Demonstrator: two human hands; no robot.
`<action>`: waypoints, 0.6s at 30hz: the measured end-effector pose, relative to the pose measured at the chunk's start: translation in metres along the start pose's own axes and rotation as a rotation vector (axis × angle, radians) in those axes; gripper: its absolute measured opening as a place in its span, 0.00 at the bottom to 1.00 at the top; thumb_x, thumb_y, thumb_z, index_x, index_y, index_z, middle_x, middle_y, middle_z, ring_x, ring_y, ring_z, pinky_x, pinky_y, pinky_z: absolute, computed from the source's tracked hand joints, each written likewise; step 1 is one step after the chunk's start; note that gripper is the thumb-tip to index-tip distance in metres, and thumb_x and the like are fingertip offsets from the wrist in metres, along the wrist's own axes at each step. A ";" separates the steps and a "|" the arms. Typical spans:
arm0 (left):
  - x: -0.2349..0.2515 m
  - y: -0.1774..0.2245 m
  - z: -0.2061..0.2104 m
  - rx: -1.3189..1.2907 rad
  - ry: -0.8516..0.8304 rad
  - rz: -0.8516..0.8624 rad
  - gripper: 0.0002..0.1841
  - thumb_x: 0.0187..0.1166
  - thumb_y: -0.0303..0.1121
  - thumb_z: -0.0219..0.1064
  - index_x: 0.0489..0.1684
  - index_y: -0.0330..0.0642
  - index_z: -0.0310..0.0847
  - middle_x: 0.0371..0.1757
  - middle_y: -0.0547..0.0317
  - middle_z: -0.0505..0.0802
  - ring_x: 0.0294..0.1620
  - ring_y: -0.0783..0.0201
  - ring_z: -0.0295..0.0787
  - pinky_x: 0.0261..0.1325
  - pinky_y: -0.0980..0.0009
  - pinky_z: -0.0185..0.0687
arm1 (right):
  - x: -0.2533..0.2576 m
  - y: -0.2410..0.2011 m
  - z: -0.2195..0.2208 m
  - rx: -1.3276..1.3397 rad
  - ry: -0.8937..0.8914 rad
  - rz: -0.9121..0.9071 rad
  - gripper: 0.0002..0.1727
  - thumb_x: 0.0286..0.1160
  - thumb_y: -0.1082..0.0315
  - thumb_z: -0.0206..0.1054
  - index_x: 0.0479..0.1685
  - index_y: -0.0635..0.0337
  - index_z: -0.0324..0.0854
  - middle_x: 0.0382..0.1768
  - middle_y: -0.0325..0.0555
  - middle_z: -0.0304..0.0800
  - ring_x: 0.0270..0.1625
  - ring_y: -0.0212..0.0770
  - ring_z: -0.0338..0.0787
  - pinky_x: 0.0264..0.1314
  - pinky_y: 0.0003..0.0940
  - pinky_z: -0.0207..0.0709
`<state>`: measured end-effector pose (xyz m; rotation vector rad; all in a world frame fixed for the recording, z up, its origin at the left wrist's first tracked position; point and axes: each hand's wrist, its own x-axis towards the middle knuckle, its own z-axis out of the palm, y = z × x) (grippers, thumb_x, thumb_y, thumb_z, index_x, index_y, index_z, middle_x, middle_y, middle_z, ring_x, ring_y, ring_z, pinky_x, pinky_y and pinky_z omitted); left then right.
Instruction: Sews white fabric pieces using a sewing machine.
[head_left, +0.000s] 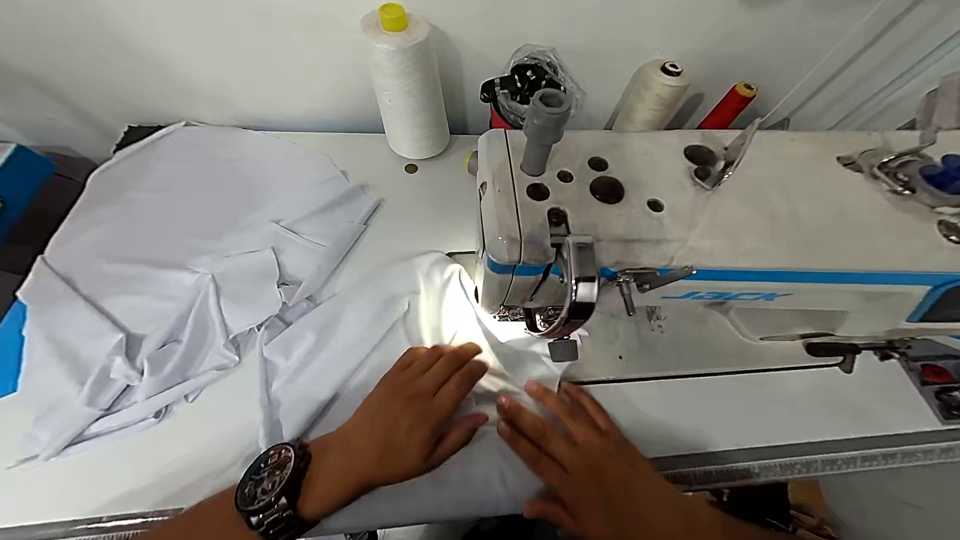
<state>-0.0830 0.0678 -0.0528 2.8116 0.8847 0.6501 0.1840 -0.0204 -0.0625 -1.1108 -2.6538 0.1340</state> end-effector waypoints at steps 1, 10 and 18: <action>0.003 0.000 -0.002 0.011 -0.027 -0.037 0.29 0.88 0.56 0.48 0.74 0.47 0.80 0.72 0.55 0.87 0.67 0.57 0.85 0.63 0.57 0.82 | -0.007 -0.012 0.002 -0.007 -0.002 0.007 0.37 0.86 0.33 0.45 0.84 0.44 0.71 0.88 0.36 0.69 0.89 0.51 0.66 0.82 0.62 0.65; 0.053 -0.022 0.009 0.216 -0.092 -0.208 0.23 0.88 0.43 0.50 0.56 0.39 0.89 0.69 0.46 0.89 0.69 0.39 0.82 0.61 0.40 0.76 | 0.003 0.005 0.000 -0.005 -0.003 0.093 0.36 0.87 0.34 0.44 0.86 0.42 0.70 0.89 0.34 0.68 0.92 0.49 0.63 0.85 0.69 0.59; 0.060 -0.031 -0.017 0.064 0.020 -0.164 0.16 0.81 0.32 0.55 0.55 0.33 0.87 0.61 0.42 0.90 0.68 0.44 0.85 0.68 0.46 0.81 | 0.035 0.068 -0.015 -0.022 -0.070 -0.003 0.37 0.87 0.34 0.43 0.88 0.41 0.69 0.90 0.35 0.65 0.94 0.47 0.56 0.92 0.63 0.48</action>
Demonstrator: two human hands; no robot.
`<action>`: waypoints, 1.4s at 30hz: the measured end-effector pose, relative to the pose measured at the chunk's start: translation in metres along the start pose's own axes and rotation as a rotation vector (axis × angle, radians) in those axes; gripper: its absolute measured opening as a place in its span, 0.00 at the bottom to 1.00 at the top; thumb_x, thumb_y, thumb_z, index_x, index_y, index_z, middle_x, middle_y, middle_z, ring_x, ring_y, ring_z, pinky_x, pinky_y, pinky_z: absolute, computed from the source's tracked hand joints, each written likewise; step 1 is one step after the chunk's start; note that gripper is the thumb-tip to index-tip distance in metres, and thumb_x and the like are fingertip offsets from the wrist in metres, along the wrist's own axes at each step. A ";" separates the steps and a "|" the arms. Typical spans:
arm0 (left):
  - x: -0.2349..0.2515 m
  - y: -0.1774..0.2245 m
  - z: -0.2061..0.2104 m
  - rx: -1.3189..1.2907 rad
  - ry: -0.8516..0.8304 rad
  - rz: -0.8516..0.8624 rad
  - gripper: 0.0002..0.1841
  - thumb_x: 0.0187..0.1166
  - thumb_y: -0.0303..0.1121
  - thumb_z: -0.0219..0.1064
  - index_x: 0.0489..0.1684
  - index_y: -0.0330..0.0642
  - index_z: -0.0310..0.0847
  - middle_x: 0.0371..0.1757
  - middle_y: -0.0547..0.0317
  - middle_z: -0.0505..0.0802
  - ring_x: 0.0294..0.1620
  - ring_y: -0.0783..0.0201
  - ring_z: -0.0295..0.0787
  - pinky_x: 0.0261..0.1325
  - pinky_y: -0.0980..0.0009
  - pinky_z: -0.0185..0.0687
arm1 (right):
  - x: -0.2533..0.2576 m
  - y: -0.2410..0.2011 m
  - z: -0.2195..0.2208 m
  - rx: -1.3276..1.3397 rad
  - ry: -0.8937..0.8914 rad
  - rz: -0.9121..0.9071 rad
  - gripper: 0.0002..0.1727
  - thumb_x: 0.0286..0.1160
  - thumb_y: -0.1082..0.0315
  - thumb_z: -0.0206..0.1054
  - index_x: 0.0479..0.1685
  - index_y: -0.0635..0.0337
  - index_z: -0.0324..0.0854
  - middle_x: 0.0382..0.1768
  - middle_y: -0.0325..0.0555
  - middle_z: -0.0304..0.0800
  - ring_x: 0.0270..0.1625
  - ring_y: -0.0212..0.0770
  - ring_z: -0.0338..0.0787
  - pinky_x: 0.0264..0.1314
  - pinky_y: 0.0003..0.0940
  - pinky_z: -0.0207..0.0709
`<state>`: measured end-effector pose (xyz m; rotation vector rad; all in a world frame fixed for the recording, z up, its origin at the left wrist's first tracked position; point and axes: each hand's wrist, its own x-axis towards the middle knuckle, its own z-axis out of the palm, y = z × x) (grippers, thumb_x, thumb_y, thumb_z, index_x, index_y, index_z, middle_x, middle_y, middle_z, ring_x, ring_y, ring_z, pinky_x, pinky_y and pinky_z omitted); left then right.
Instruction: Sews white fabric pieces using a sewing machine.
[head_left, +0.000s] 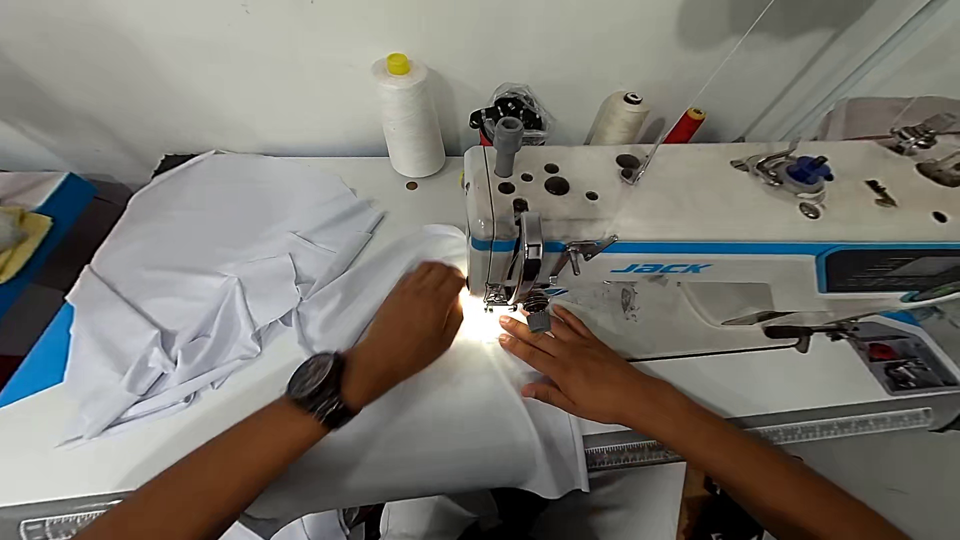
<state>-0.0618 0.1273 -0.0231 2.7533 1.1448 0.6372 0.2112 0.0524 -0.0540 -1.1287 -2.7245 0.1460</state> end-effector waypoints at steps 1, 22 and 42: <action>-0.015 0.004 -0.001 -0.037 -0.033 0.077 0.19 0.84 0.37 0.54 0.57 0.36 0.87 0.63 0.45 0.90 0.70 0.47 0.84 0.72 0.49 0.80 | 0.000 0.001 0.000 -0.003 -0.002 -0.007 0.37 0.87 0.34 0.43 0.88 0.41 0.69 0.90 0.35 0.65 0.94 0.47 0.56 0.92 0.63 0.48; -0.048 -0.023 0.018 -0.029 -0.239 0.323 0.38 0.75 0.78 0.43 0.86 0.80 0.68 0.90 0.52 0.68 0.94 0.48 0.53 0.87 0.28 0.44 | 0.008 0.020 0.001 0.006 0.041 -0.007 0.33 0.87 0.35 0.44 0.82 0.37 0.76 0.77 0.34 0.82 0.83 0.41 0.72 0.83 0.49 0.60; -0.032 -0.037 0.020 -0.026 -0.226 0.264 0.37 0.74 0.79 0.45 0.83 0.81 0.72 0.87 0.52 0.74 0.93 0.49 0.56 0.87 0.27 0.44 | 0.020 0.023 -0.007 0.017 0.027 0.083 0.32 0.87 0.36 0.46 0.65 0.47 0.87 0.62 0.38 0.90 0.68 0.45 0.84 0.70 0.52 0.71</action>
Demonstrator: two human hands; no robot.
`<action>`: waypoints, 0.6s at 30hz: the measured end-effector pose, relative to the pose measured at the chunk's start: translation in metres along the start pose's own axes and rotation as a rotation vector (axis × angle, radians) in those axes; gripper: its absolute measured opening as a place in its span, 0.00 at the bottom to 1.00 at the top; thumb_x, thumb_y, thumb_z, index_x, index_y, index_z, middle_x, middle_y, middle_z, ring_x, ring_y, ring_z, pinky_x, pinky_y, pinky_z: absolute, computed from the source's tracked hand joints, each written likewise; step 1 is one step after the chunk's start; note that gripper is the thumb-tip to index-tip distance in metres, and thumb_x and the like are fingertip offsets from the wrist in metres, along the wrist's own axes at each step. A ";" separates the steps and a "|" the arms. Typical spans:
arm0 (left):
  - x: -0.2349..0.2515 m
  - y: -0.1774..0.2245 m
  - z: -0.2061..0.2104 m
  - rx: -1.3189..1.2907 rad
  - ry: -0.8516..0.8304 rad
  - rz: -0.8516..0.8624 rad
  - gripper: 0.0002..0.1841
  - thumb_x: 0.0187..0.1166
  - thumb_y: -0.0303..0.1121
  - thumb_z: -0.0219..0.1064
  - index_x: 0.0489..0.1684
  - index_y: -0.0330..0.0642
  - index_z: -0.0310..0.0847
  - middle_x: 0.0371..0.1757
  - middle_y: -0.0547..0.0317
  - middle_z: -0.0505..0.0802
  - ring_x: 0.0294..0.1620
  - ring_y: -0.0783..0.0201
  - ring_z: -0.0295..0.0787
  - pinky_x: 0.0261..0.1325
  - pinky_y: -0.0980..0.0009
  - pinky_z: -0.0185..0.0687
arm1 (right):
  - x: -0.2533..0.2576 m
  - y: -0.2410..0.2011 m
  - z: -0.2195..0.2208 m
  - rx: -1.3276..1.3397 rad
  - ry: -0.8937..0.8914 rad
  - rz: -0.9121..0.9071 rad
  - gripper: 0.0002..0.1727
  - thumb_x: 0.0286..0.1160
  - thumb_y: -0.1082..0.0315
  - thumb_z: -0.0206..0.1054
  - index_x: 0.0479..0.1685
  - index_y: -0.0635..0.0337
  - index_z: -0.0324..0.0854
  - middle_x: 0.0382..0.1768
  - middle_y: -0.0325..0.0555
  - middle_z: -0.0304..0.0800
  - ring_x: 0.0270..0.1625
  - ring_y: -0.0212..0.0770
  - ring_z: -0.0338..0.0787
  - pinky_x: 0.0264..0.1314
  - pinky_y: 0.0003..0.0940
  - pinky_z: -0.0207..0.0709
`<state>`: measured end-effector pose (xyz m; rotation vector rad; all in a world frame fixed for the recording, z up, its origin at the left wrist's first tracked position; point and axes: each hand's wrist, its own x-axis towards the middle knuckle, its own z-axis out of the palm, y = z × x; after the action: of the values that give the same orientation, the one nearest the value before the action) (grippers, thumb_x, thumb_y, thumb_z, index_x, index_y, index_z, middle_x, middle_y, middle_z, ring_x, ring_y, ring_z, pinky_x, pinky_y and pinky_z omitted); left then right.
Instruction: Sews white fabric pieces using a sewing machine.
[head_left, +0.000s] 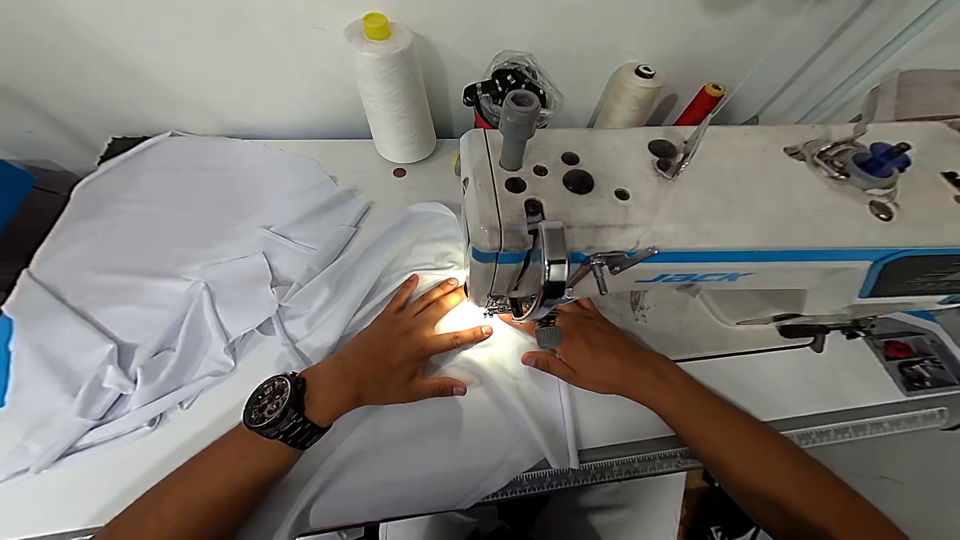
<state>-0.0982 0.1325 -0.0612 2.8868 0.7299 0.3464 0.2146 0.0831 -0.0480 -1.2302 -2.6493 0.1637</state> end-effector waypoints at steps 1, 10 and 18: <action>0.001 -0.001 0.000 0.006 -0.001 -0.001 0.37 0.75 0.78 0.45 0.82 0.81 0.72 0.87 0.52 0.74 0.93 0.49 0.56 0.88 0.28 0.44 | 0.001 0.000 0.001 -0.007 0.006 0.001 0.33 0.87 0.36 0.46 0.64 0.48 0.87 0.61 0.39 0.90 0.67 0.46 0.84 0.70 0.52 0.70; -0.021 0.007 -0.029 0.083 0.278 -0.535 0.24 0.88 0.38 0.58 0.79 0.36 0.74 0.82 0.36 0.76 0.83 0.37 0.70 0.82 0.40 0.68 | -0.054 -0.076 -0.021 0.818 -0.095 -0.213 0.24 0.87 0.47 0.58 0.61 0.54 0.89 0.60 0.38 0.92 0.65 0.33 0.88 0.71 0.39 0.83; -0.131 0.127 -0.023 0.118 0.396 -1.344 0.28 0.85 0.47 0.65 0.67 0.25 0.80 0.59 0.23 0.86 0.54 0.25 0.88 0.50 0.29 0.82 | -0.039 -0.201 0.141 1.246 0.037 0.313 0.32 0.55 0.59 0.87 0.60 0.68 0.86 0.56 0.46 0.95 0.63 0.31 0.90 0.73 0.35 0.82</action>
<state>-0.1588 -0.0393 -0.0383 1.7438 2.4618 0.6322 0.0562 -0.0776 -0.1519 -1.0545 -1.6314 1.5021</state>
